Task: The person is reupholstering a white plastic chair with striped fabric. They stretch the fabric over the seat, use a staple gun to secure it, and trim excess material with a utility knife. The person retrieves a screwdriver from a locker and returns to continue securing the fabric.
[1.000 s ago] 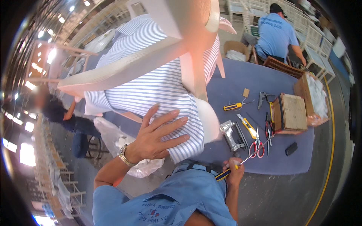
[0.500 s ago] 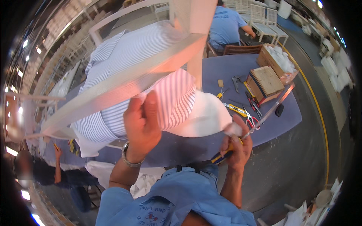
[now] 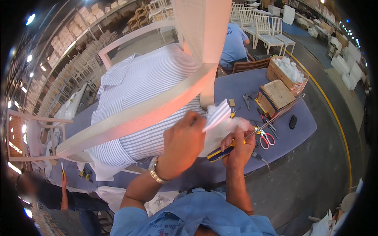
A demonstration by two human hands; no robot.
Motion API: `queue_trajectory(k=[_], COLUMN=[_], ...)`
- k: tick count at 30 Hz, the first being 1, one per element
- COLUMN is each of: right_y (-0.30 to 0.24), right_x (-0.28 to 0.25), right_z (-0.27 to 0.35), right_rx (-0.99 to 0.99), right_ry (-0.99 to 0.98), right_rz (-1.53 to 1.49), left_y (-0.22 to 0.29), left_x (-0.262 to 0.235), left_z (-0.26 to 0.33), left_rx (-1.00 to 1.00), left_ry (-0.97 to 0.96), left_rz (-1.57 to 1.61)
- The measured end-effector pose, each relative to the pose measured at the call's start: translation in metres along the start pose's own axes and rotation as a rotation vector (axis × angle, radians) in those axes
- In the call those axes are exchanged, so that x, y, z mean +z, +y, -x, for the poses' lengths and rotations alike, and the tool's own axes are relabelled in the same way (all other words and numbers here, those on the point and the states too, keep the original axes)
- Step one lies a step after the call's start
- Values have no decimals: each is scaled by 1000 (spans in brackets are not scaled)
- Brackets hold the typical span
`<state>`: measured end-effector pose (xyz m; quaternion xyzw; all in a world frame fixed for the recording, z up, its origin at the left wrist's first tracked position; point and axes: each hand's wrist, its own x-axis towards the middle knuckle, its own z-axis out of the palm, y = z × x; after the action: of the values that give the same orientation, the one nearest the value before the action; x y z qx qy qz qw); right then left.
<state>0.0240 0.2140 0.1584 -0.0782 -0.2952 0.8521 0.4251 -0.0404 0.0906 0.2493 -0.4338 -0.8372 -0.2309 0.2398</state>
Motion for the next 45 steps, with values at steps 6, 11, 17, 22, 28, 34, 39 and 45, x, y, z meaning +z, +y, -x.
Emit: queue_trajectory(k=[6,11,17,22,28,34,39,45], right_y=[-9,7,26,46,-9,-113,-131,-143], right_x=[9,16,16,4,-24,-56,-51,-37], right_z=[-6,-7,-7,-2,25,62,55,28], right_rx=[12,-159,-378,-393,98,216,80,104], right_ry=[-23,-12,-174,-296,-321,-481,-552,-696], right_rz=[258,446,852,800,521,1291,1464,1610], left_y=[-31,-33,-34,-21,-12,-20,-20,-19], left_x=[-2,1,0,-2,-7,-9,-11,-13], left_z=[-11,-15,-18,-15,-11,-8,-11,-13], left_rx=[-135,-219,-276,-372,-311,-303,-291,-270], left_ry=[2,-19,-35,-98,-166,-128,-136,-151], left_rz=[200,206,298,343,376,362,299,201])
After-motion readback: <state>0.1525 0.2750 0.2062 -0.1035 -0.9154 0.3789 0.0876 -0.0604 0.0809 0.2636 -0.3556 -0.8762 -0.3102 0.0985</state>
